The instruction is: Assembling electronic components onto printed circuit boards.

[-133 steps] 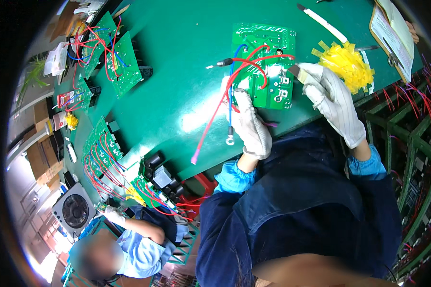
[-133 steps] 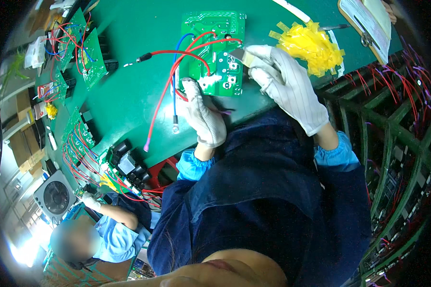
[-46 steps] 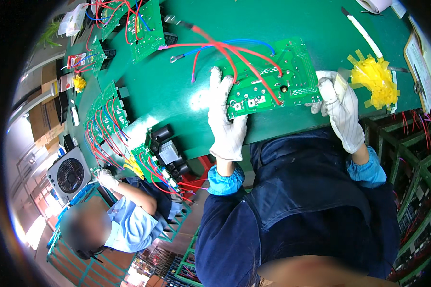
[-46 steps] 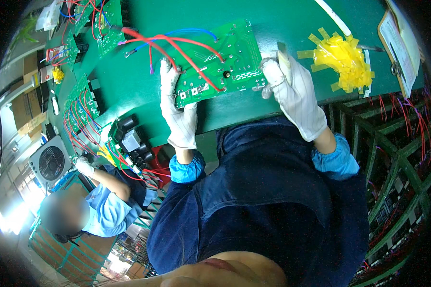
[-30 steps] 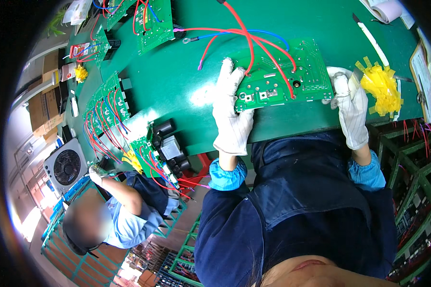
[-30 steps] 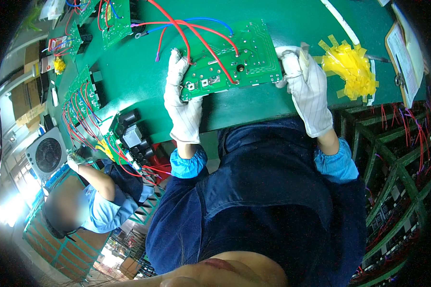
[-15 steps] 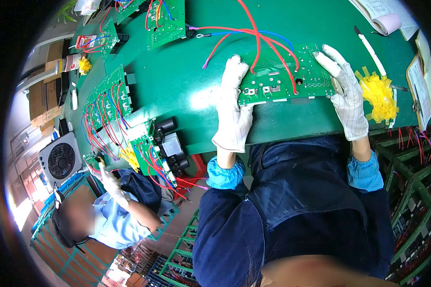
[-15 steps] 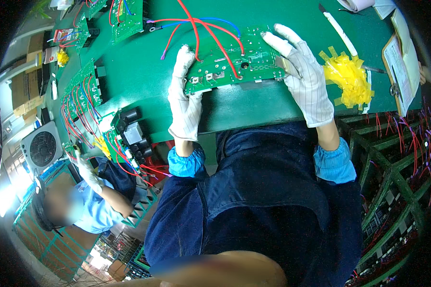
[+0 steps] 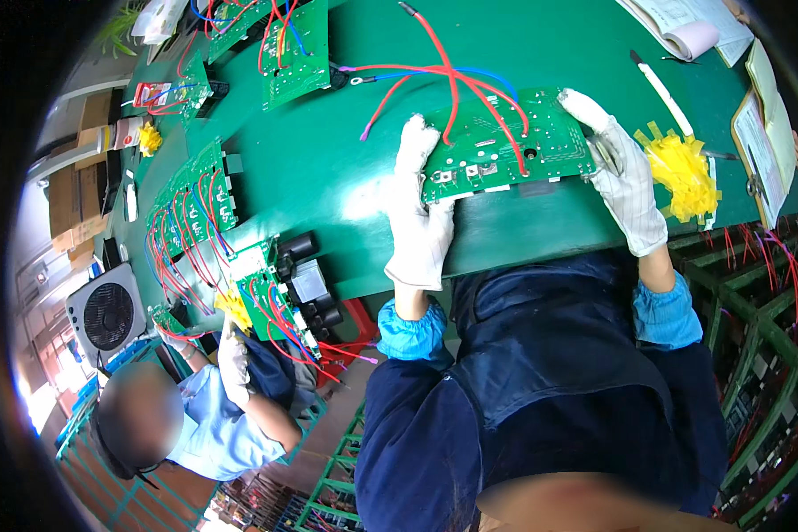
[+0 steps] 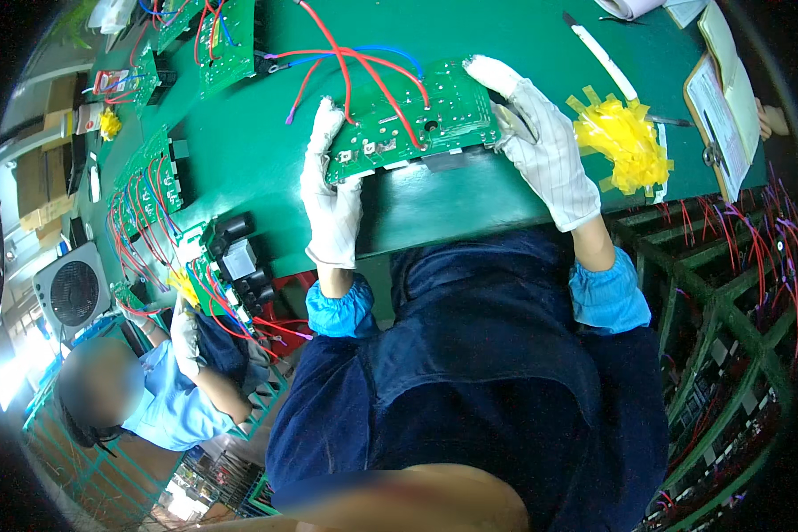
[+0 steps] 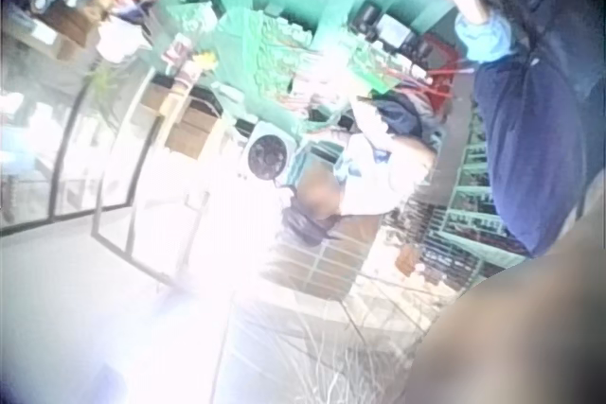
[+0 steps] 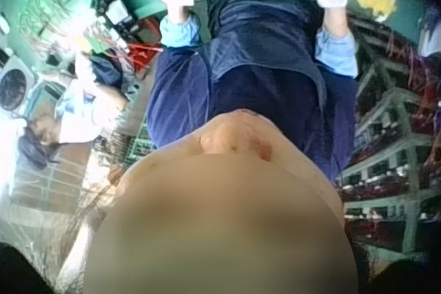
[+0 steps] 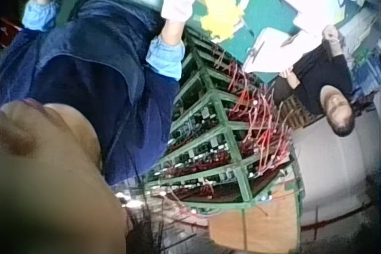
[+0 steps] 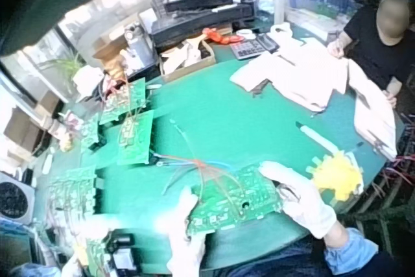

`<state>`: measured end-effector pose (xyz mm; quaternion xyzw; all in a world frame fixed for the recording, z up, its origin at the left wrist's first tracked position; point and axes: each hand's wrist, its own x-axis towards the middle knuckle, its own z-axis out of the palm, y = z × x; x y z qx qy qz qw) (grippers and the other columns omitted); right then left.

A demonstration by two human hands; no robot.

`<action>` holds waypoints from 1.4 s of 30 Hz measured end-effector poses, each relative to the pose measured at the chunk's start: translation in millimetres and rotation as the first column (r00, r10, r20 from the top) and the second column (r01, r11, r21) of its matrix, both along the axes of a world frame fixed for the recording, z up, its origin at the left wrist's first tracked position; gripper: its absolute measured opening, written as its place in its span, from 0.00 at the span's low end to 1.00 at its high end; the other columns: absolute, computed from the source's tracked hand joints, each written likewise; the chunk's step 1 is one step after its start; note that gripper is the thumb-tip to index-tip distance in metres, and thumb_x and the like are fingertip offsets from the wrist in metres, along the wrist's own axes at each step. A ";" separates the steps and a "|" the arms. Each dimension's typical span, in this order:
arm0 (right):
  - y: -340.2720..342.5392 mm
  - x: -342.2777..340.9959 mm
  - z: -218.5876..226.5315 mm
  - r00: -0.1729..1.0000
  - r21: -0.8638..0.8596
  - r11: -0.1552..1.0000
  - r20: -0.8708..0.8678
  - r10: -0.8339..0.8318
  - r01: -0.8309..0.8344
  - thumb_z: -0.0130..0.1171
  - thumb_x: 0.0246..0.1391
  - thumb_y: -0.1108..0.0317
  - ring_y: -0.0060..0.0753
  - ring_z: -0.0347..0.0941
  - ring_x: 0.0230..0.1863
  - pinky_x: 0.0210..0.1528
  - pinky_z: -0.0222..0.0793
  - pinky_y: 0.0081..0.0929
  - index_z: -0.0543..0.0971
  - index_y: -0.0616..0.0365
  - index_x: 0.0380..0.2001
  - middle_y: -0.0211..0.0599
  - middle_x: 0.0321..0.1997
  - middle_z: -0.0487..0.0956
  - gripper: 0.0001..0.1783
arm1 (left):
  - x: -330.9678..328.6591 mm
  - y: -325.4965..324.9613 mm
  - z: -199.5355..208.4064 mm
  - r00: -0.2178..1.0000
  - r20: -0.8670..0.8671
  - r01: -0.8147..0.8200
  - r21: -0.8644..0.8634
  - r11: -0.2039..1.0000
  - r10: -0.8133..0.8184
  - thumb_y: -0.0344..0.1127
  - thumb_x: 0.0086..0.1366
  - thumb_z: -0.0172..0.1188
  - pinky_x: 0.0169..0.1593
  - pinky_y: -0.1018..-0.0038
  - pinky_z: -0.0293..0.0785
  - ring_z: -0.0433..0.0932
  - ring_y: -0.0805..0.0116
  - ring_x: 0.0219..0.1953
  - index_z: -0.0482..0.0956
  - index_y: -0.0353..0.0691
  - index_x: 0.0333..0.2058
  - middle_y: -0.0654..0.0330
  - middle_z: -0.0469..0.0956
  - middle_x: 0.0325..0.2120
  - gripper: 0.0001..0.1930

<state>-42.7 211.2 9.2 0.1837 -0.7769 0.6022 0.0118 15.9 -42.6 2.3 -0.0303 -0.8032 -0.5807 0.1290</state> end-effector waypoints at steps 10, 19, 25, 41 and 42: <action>4.9 5.6 13.9 0.907 0.096 0.982 0.377 -0.187 0.162 0.50 0.65 0.50 0.28 0.72 0.42 0.50 0.68 0.24 0.70 0.59 0.61 0.37 0.46 0.79 0.29 | 20.0 9.1 -11.5 0.998 -0.066 -0.040 -0.234 0.971 0.025 0.25 0.60 0.58 0.72 0.59 0.47 0.51 0.51 0.72 0.58 0.33 0.66 0.42 0.53 0.69 0.35; -1.7 7.1 -21.1 0.959 0.125 0.983 0.232 -0.160 0.133 0.46 0.67 0.50 0.45 0.69 0.60 0.64 0.59 0.32 0.67 0.59 0.63 0.47 0.61 0.72 0.29 | 26.8 13.9 -9.4 0.994 0.029 -0.090 -0.321 0.943 0.104 0.18 0.57 0.54 0.72 0.61 0.46 0.48 0.51 0.73 0.47 0.34 0.70 0.45 0.44 0.71 0.42; -5.0 8.3 -8.2 0.959 0.048 0.994 0.261 -0.110 0.101 0.45 0.68 0.51 0.35 0.72 0.47 0.54 0.66 0.28 0.69 0.53 0.62 0.41 0.52 0.75 0.26 | 31.0 8.8 -13.8 0.991 0.064 -0.081 -0.410 0.908 0.117 0.19 0.57 0.56 0.51 0.70 0.73 0.79 0.63 0.44 0.51 0.38 0.70 0.48 0.78 0.47 0.41; 10.4 9.7 -46.9 0.872 0.457 0.857 -0.490 0.018 0.239 0.54 0.63 0.67 0.52 0.73 0.54 0.56 0.72 0.37 0.67 0.54 0.62 0.51 0.58 0.71 0.25 | 25.7 18.5 -3.7 0.965 0.195 -0.126 -0.242 0.962 0.175 0.27 0.57 0.63 0.50 0.70 0.74 0.81 0.62 0.44 0.56 0.32 0.66 0.46 0.79 0.45 0.39; 9.3 9.9 -44.4 0.875 0.458 0.857 -0.484 0.016 0.237 0.56 0.61 0.69 0.52 0.73 0.55 0.57 0.72 0.38 0.67 0.54 0.61 0.51 0.58 0.72 0.25 | 25.2 19.4 0.8 0.956 0.242 -0.109 -0.236 0.966 0.167 0.26 0.56 0.64 0.51 0.70 0.74 0.80 0.63 0.45 0.56 0.32 0.66 0.46 0.79 0.46 0.40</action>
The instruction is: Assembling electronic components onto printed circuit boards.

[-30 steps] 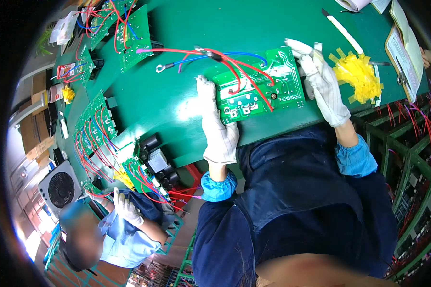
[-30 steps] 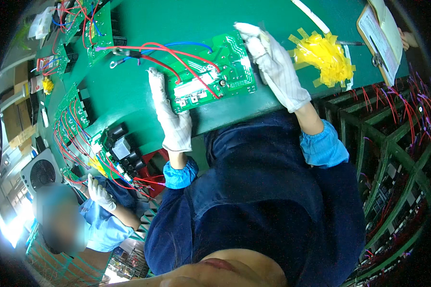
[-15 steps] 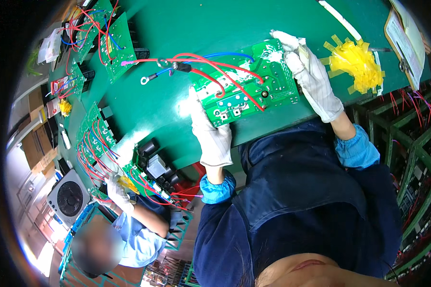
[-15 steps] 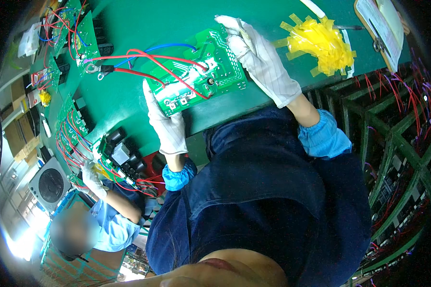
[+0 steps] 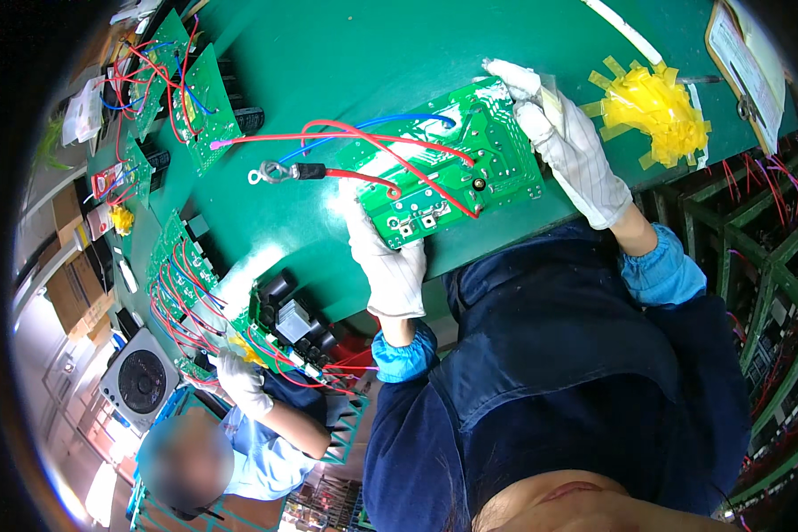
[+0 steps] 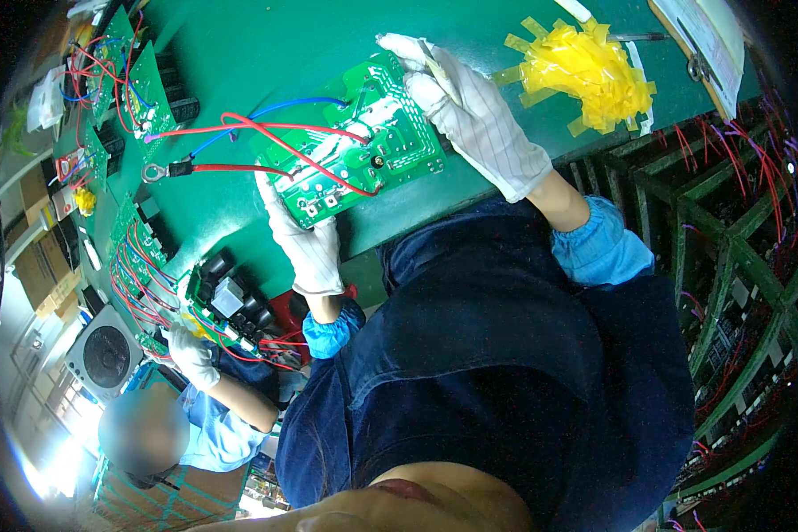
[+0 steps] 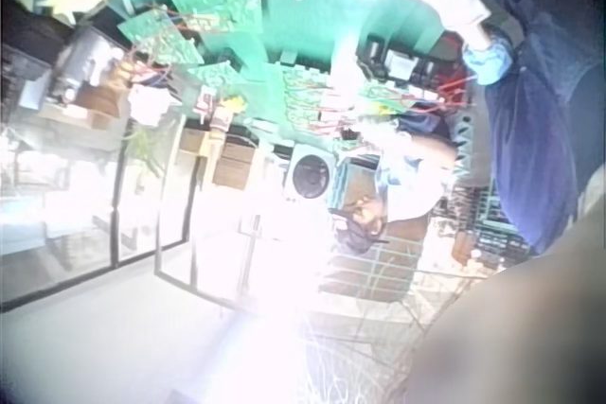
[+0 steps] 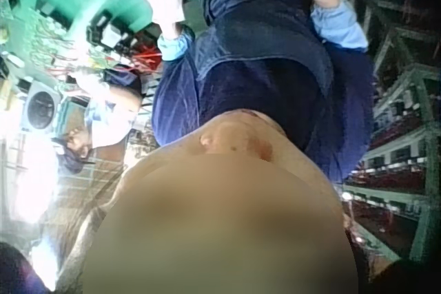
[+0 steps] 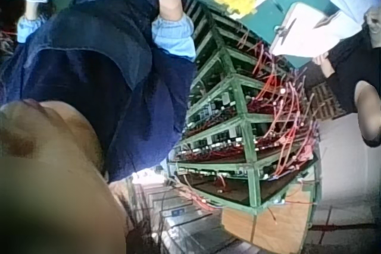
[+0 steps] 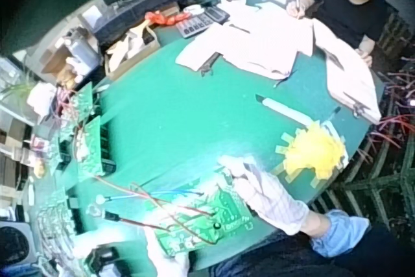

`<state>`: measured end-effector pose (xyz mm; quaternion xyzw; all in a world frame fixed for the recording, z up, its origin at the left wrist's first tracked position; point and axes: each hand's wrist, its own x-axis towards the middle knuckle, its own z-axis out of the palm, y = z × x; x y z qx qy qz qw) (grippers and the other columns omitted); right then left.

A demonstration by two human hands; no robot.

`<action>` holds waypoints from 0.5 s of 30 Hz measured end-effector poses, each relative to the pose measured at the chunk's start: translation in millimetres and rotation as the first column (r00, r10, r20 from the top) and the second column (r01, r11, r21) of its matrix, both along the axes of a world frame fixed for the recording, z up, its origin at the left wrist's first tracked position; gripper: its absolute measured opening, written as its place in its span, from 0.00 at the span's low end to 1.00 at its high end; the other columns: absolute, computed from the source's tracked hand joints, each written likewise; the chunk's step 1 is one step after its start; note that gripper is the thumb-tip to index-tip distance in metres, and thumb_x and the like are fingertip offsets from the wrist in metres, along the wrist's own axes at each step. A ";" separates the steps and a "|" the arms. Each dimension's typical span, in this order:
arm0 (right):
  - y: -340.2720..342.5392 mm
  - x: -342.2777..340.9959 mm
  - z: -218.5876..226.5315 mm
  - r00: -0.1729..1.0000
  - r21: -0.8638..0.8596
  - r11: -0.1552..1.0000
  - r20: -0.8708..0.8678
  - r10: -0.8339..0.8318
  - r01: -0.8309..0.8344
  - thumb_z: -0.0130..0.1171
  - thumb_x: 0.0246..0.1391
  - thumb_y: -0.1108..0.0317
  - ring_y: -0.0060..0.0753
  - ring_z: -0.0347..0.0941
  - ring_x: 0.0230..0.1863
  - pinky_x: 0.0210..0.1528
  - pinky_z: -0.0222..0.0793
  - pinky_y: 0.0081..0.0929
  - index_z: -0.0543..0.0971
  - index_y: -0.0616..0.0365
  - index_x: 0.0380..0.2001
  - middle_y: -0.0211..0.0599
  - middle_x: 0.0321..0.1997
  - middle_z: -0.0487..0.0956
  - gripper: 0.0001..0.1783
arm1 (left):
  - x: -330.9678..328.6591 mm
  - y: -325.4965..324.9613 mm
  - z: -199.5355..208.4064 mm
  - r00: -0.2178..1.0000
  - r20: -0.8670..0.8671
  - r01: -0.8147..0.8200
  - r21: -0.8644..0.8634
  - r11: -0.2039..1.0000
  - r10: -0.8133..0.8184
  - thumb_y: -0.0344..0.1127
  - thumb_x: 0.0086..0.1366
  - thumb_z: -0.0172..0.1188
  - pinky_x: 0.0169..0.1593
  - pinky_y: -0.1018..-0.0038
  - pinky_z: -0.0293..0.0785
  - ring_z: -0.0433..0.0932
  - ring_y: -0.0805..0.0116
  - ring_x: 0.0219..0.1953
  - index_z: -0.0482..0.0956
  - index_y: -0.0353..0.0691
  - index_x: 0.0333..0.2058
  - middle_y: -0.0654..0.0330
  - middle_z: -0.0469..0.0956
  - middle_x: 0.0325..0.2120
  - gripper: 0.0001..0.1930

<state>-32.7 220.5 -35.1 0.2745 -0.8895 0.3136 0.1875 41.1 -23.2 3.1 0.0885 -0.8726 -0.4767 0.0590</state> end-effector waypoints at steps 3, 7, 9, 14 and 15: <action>-5.9 -0.7 16.2 0.980 -0.151 0.988 0.197 0.035 -0.005 0.55 0.61 0.69 0.52 0.73 0.56 0.57 0.71 0.38 0.68 0.53 0.61 0.52 0.59 0.71 0.24 | 0.7 0.0 -1.3 1.000 0.009 0.014 -0.034 0.999 -0.014 0.23 0.55 0.64 0.53 0.70 0.73 0.78 0.64 0.49 0.53 0.35 0.68 0.47 0.77 0.50 0.43; -9.0 -0.6 19.9 0.928 -0.381 0.925 0.351 0.123 0.021 0.51 0.65 0.66 0.50 0.73 0.56 0.58 0.69 0.36 0.68 0.55 0.61 0.51 0.59 0.72 0.22 | 3.5 -6.5 -11.0 0.997 -0.069 0.025 -0.176 0.984 -0.038 0.21 0.54 0.64 0.56 0.69 0.71 0.76 0.64 0.52 0.51 0.39 0.70 0.47 0.74 0.54 0.46; -5.8 5.0 11.9 0.916 -0.188 0.979 0.402 0.000 0.083 0.45 0.69 0.61 0.48 0.72 0.56 0.58 0.67 0.32 0.67 0.57 0.62 0.49 0.59 0.73 0.22 | 2.8 -6.3 -10.9 0.996 -0.079 0.026 -0.164 0.986 -0.039 0.21 0.54 0.64 0.57 0.69 0.70 0.76 0.63 0.53 0.51 0.39 0.70 0.46 0.73 0.56 0.46; -8.2 -0.1 20.1 0.958 -0.309 0.951 0.277 0.072 0.018 0.47 0.68 0.63 0.43 0.73 0.56 0.58 0.67 0.30 0.67 0.58 0.62 0.46 0.59 0.73 0.22 | 6.1 -9.0 -8.6 0.998 -0.048 0.030 -0.085 0.996 -0.034 0.19 0.55 0.63 0.59 0.70 0.68 0.73 0.63 0.56 0.52 0.39 0.70 0.46 0.70 0.59 0.44; -7.3 -0.3 19.7 0.946 -0.303 0.953 0.317 0.071 0.030 0.47 0.68 0.63 0.41 0.73 0.56 0.58 0.67 0.30 0.67 0.58 0.62 0.45 0.60 0.73 0.23 | 6.7 -9.2 -8.1 1.000 -0.018 0.022 -0.016 1.000 -0.023 0.19 0.56 0.62 0.60 0.70 0.68 0.72 0.64 0.57 0.52 0.38 0.69 0.47 0.69 0.60 0.44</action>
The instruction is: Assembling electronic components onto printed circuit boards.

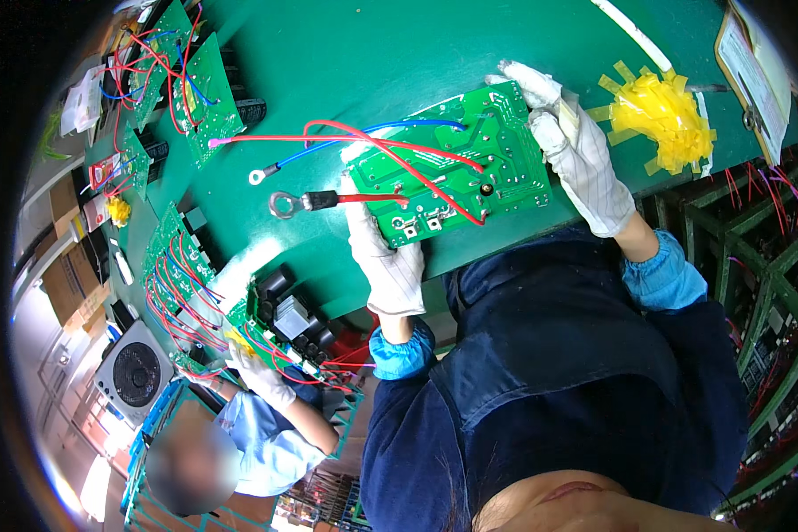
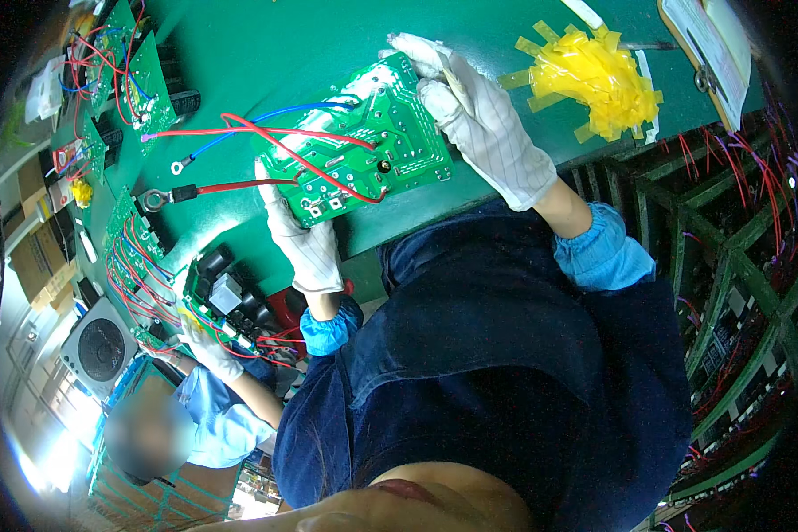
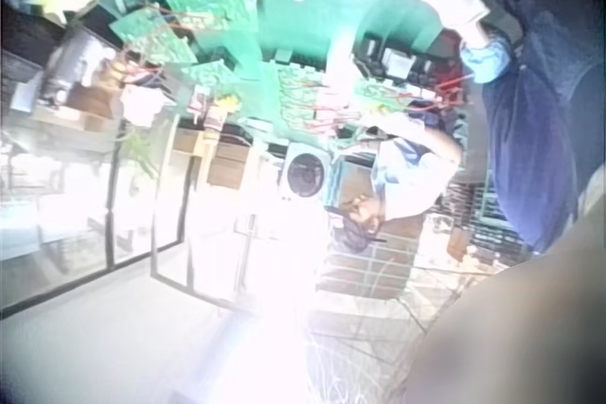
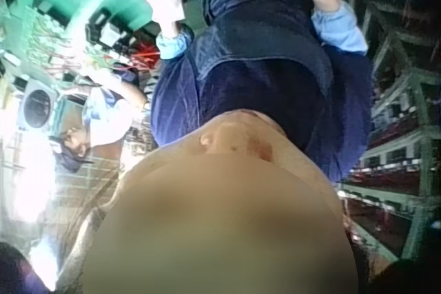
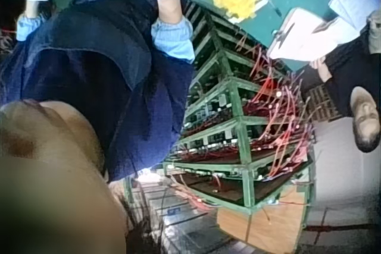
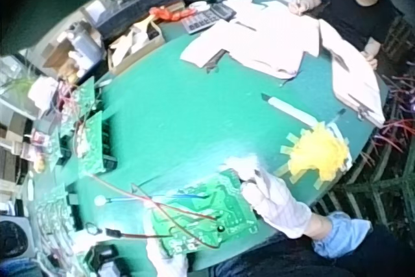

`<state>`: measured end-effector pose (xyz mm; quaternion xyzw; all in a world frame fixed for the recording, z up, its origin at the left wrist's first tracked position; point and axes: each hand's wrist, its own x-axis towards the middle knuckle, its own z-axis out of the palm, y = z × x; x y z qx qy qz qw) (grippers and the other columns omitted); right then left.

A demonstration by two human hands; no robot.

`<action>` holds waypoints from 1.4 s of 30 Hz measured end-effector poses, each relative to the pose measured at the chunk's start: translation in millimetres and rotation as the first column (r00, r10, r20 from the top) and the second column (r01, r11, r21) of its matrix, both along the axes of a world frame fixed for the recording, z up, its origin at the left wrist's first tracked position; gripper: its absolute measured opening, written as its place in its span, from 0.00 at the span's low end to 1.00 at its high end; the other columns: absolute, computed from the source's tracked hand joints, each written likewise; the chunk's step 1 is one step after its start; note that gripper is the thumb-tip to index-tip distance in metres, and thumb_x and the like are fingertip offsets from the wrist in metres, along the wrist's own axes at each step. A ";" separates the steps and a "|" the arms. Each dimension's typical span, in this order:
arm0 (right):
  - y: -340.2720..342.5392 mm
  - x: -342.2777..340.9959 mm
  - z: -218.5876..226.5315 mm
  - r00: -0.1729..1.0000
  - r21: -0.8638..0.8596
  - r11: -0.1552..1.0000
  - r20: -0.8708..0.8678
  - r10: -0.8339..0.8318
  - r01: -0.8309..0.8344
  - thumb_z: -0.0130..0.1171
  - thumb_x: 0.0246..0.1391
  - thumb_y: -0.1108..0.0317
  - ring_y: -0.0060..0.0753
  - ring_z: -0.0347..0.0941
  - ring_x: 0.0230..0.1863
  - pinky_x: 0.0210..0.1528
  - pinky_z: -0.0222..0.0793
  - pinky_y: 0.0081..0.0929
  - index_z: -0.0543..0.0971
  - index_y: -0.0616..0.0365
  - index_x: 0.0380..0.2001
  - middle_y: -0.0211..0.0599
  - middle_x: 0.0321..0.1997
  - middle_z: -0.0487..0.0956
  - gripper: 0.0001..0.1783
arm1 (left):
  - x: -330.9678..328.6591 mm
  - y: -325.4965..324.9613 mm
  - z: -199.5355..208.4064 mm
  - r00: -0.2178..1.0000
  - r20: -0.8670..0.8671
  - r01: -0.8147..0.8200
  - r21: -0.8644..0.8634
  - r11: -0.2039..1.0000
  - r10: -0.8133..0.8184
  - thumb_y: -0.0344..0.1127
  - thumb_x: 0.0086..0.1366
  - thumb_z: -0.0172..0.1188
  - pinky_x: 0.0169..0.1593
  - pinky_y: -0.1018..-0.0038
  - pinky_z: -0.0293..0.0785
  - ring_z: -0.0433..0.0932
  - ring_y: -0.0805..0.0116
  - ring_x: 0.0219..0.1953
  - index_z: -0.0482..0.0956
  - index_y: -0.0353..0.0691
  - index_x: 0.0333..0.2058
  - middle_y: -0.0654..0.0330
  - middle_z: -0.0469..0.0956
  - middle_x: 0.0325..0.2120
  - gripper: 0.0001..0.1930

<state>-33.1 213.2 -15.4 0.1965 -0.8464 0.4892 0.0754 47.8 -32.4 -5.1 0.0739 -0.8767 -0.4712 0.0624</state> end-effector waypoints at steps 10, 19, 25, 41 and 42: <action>-0.6 0.5 4.3 0.950 -0.328 0.945 0.297 0.094 0.009 0.47 0.68 0.61 0.32 0.71 0.55 0.58 0.66 0.26 0.67 0.60 0.62 0.41 0.60 0.73 0.24 | 8.2 -4.4 -3.9 0.999 -0.039 0.006 0.065 0.998 -0.003 0.20 0.58 0.62 0.63 0.70 0.64 0.67 0.66 0.61 0.52 0.37 0.69 0.52 0.63 0.64 0.42; 1.4 2.9 -4.5 0.984 -0.128 0.991 0.167 0.055 -0.034 0.47 0.68 0.63 0.28 0.71 0.53 0.56 0.66 0.23 0.68 0.60 0.62 0.39 0.58 0.73 0.23 | 8.1 -8.4 -2.0 1.000 -0.017 -0.020 0.080 0.997 0.022 0.25 0.60 0.62 0.62 0.70 0.64 0.67 0.66 0.60 0.53 0.34 0.69 0.53 0.64 0.63 0.40; -3.2 2.0 4.2 0.938 -0.413 0.911 0.318 0.136 0.008 0.47 0.67 0.63 0.24 0.70 0.47 0.51 0.66 0.20 0.67 0.59 0.62 0.37 0.56 0.74 0.23 | 2.9 -4.8 -1.4 0.992 -0.114 -0.052 0.061 0.997 0.059 0.25 0.60 0.60 0.47 0.74 0.73 0.77 0.71 0.44 0.75 0.35 0.49 0.54 0.79 0.44 0.18; 3.6 5.8 12.5 0.934 -0.176 0.984 0.347 0.085 -0.024 0.47 0.68 0.66 0.25 0.74 0.50 0.48 0.71 0.20 0.68 0.61 0.61 0.42 0.58 0.74 0.21 | 5.9 -1.7 3.7 0.991 0.001 -0.129 0.309 0.942 0.136 0.43 0.53 0.72 0.64 0.67 0.63 0.72 0.61 0.58 0.56 0.30 0.67 0.50 0.71 0.58 0.48; 4.2 6.0 11.4 0.956 -0.020 0.998 0.287 0.055 -0.051 0.47 0.68 0.68 0.25 0.74 0.49 0.46 0.73 0.20 0.68 0.62 0.61 0.43 0.58 0.74 0.21 | 6.2 -2.1 3.3 0.992 -0.005 -0.120 0.311 0.943 0.127 0.42 0.54 0.71 0.64 0.67 0.63 0.71 0.61 0.58 0.56 0.30 0.66 0.50 0.70 0.58 0.46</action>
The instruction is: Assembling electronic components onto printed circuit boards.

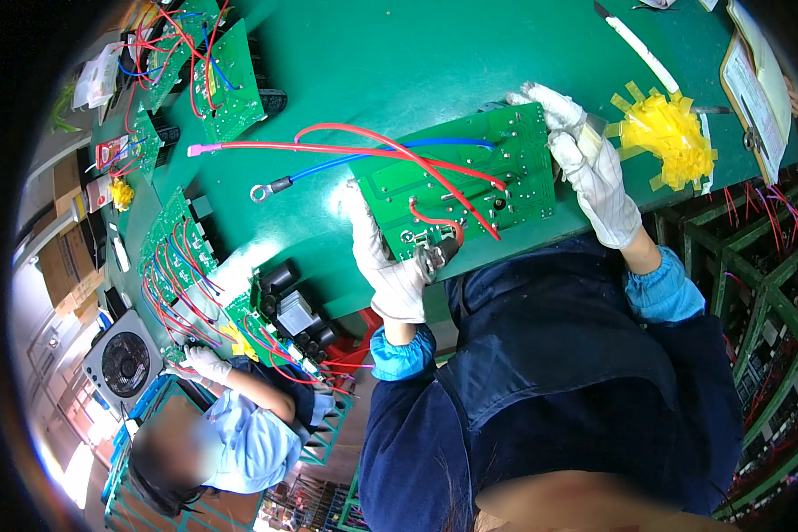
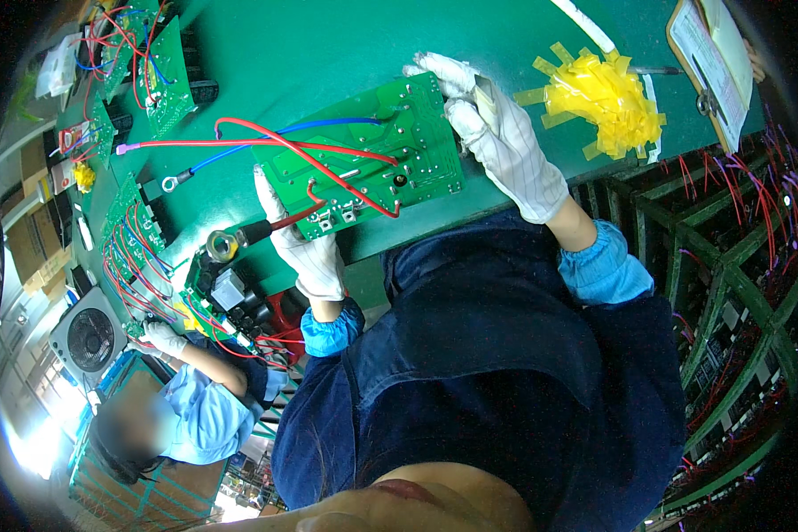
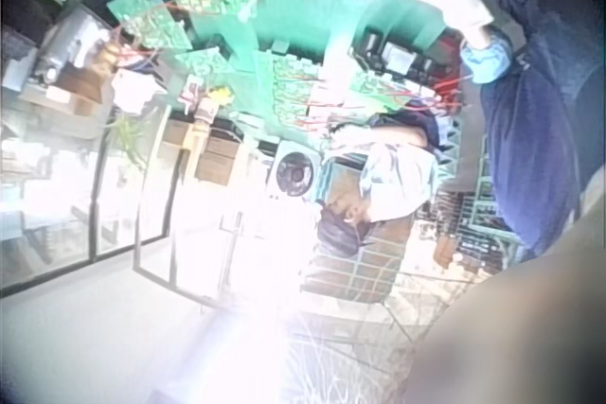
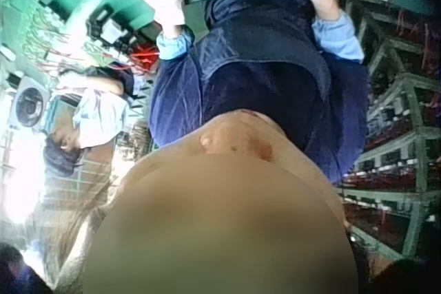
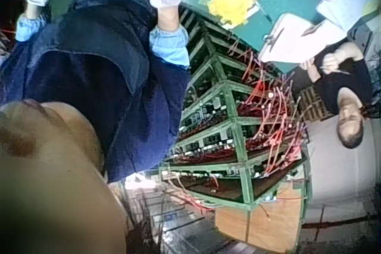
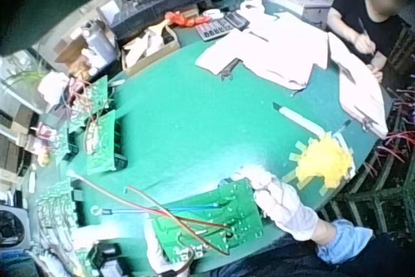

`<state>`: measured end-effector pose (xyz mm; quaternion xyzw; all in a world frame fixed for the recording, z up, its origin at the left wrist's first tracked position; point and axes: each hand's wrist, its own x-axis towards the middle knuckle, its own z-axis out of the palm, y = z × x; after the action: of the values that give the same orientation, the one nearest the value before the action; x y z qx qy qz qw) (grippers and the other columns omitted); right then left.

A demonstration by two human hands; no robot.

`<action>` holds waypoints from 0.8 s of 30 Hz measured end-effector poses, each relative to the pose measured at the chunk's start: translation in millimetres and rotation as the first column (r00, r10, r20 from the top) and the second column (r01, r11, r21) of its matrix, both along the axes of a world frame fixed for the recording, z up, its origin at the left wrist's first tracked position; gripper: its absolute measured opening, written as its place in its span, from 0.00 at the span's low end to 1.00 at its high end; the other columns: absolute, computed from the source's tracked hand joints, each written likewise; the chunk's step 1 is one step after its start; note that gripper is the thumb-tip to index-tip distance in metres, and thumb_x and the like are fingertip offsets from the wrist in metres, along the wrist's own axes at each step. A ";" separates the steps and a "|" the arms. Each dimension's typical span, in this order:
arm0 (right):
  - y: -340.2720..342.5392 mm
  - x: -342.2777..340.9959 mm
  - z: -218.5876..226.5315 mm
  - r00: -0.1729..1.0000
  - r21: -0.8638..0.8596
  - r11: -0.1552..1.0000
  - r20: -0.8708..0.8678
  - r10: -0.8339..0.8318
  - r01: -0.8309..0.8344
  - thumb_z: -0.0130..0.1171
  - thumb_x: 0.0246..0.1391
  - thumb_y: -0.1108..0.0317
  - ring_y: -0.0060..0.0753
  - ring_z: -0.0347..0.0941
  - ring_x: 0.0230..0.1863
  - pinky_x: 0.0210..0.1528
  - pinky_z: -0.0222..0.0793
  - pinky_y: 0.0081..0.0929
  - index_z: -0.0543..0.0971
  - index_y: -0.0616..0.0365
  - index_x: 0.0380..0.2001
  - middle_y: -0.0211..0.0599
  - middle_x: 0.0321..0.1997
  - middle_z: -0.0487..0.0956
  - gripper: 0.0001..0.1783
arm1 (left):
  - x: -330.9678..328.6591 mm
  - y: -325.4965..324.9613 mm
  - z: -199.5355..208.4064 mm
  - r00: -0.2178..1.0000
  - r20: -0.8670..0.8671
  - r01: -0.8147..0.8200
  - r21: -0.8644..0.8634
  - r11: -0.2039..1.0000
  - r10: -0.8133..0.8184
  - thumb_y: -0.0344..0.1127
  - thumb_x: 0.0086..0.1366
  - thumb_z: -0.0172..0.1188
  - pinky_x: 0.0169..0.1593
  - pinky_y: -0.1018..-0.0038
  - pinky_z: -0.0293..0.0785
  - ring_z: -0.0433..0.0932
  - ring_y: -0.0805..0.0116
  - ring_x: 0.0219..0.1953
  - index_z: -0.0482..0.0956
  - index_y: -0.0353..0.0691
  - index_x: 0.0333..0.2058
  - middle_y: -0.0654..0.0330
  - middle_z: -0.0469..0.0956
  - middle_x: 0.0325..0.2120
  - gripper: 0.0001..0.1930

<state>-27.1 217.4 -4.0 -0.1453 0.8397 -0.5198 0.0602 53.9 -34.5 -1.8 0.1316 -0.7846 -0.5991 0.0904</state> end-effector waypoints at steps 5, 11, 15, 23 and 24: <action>-2.3 0.8 -4.9 1.000 -0.150 0.989 0.006 -0.009 0.010 0.46 0.68 0.69 0.28 0.76 0.48 0.42 0.74 0.22 0.68 0.62 0.61 0.45 0.59 0.73 0.20 | 1.9 -7.8 -10.4 0.996 -0.094 0.012 -0.006 1.000 -0.013 0.36 0.58 0.67 0.64 0.66 0.63 0.70 0.62 0.59 0.57 0.30 0.66 0.49 0.68 0.60 0.41; -3.9 -2.0 -11.0 0.998 -0.280 0.960 -0.054 -0.024 0.008 0.45 0.69 0.67 0.30 0.76 0.49 0.47 0.74 0.24 0.68 0.62 0.61 0.44 0.59 0.73 0.21 | -2.2 -6.0 -6.4 0.996 -0.077 0.044 0.041 0.998 -0.041 0.29 0.61 0.60 0.65 0.67 0.61 0.68 0.61 0.61 0.59 0.30 0.65 0.47 0.66 0.62 0.34; -1.8 -1.7 -16.9 0.971 -0.043 0.999 -0.239 0.005 -0.015 0.46 0.68 0.67 0.36 0.75 0.54 0.54 0.72 0.25 0.68 0.61 0.61 0.46 0.60 0.73 0.21 | -5.1 -3.6 -4.0 0.999 -0.049 -0.006 -0.158 0.987 -0.002 0.27 0.59 0.63 0.63 0.69 0.63 0.69 0.64 0.60 0.61 0.31 0.64 0.49 0.69 0.59 0.34; 2.8 -1.4 -19.3 0.980 -0.105 0.994 -0.196 0.012 -0.033 0.47 0.67 0.68 0.43 0.74 0.57 0.58 0.71 0.31 0.69 0.63 0.60 0.49 0.61 0.72 0.20 | -4.8 1.0 -2.4 0.999 -0.029 -0.013 0.090 0.996 0.016 0.23 0.60 0.62 0.50 0.72 0.74 0.78 0.68 0.45 0.68 0.31 0.58 0.55 0.78 0.45 0.26; 1.6 -1.6 -18.5 0.988 -0.141 0.990 -0.151 0.003 -0.024 0.46 0.68 0.66 0.40 0.74 0.57 0.59 0.69 0.29 0.69 0.62 0.60 0.47 0.62 0.72 0.21 | -5.0 -0.8 -3.0 0.999 -0.033 0.006 0.041 0.999 -0.005 0.22 0.60 0.61 0.51 0.73 0.74 0.77 0.68 0.47 0.67 0.31 0.59 0.54 0.77 0.48 0.27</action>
<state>-28.7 219.1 -22.5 -0.1938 0.8016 -0.5654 -0.0104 48.9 -35.3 -4.8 0.1214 -0.7709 -0.6173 0.0990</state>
